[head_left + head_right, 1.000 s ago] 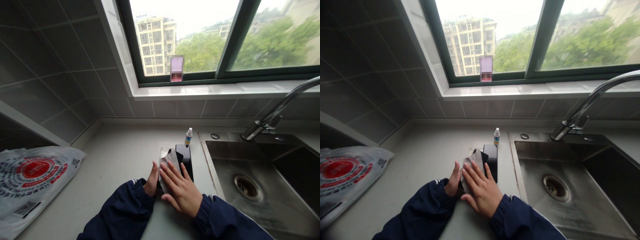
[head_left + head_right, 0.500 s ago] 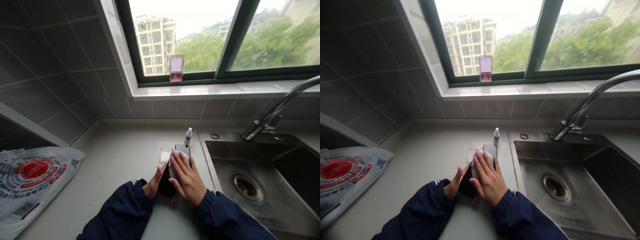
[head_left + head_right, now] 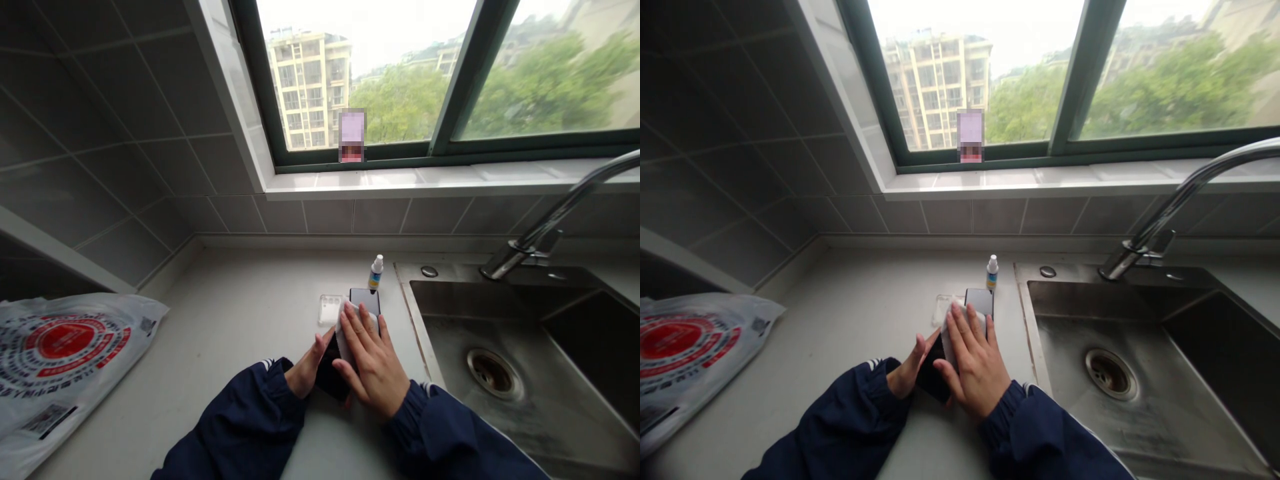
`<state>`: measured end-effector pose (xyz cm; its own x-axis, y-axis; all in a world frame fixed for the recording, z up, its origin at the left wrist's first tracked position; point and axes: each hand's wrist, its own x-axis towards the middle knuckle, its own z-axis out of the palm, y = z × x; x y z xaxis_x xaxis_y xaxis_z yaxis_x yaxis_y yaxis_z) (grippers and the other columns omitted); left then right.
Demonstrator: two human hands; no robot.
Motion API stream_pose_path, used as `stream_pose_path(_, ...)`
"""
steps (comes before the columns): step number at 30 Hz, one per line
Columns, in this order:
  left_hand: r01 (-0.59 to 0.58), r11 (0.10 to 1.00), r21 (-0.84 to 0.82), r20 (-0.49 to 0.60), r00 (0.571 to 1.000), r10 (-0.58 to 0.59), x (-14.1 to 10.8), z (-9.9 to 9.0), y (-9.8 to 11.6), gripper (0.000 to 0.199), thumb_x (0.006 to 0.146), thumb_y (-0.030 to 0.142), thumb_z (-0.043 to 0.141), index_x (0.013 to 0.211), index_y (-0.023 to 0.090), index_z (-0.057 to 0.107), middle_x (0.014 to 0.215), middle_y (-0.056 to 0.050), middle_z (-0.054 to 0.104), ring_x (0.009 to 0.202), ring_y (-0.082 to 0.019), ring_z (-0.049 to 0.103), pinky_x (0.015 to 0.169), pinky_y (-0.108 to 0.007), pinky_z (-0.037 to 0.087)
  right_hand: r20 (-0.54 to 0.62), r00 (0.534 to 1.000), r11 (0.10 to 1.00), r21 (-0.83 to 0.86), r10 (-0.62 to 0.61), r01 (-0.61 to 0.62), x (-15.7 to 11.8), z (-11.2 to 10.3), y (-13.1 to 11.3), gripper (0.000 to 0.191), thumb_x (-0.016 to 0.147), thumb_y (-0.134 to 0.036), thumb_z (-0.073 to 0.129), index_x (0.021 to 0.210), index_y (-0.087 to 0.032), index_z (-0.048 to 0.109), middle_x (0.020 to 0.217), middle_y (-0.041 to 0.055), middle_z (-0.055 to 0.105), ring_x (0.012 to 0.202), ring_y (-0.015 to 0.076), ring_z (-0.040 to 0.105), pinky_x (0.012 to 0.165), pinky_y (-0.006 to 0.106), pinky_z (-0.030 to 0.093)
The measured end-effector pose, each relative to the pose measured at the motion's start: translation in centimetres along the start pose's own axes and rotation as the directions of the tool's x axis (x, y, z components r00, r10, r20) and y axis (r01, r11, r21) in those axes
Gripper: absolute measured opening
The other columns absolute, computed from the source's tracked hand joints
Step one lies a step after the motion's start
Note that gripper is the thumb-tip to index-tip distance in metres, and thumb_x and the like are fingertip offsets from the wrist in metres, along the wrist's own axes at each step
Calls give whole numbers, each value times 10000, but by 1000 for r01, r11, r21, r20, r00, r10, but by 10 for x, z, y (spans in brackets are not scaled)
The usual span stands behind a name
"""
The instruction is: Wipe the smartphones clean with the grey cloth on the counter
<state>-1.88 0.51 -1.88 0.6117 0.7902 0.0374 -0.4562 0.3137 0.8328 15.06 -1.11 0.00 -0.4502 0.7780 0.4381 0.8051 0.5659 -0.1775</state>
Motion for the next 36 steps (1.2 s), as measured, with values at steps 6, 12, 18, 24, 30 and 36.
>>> stream_pose_path(6,-8,998,-60,-136,991,0,1,0,-2,715,835,693,362,1376,242,482,1510,-49,376,1453,-235,181,1197,-388,44,81,990,993,46,-116,113,-5,0,-12,724,948,-473,436,1519,-111,176,1569,110,173,1448,351,110,1150,577,51)
stream_pose_path(12,34,961,-275,-247,963,-105,1,3,2,751,856,711,272,1157,144,663,1162,-133,670,1273,-282,498,1117,-409,289,184,950,965,133,-250,228,-8,-9,-28,696,961,-510,400,1510,-125,217,1578,67,142,1459,308,79,1153,518,-114)
stream_pose_path(18,-23,898,-439,-336,931,-140,4,4,11,713,847,709,329,1271,185,559,987,-110,711,982,-266,669,940,-429,464,134,957,948,229,-256,221,-15,-6,-37,595,957,-502,410,1460,-190,352,1536,22,302,1452,256,161,1155,514,-130)
stream_pose_path(24,3,874,-485,-293,941,-166,2,7,16,754,864,695,304,1401,175,407,1076,-148,679,979,-270,664,931,-427,461,86,954,939,220,-288,263,-14,-7,-26,515,977,-421,410,1442,-201,380,1504,10,366,1433,227,237,1147,510,-165)
stream_pose_path(30,-2,885,-465,-179,980,-92,5,6,17,758,911,629,250,1472,120,256,1141,-195,649,944,-282,675,864,-429,497,93,961,962,114,-260,249,-10,-15,0,564,960,-369,464,1469,-163,334,1516,68,343,1428,261,249,1166,523,-72)
stream_pose_path(36,218,909,-356,180,970,-162,4,-5,13,745,868,692,90,1450,245,220,887,-147,699,622,-317,705,464,-378,523,15,992,992,19,-123,123,-8,-10,28,602,967,-312,426,1510,-154,220,1529,99,308,1434,284,222,1160,543,84)
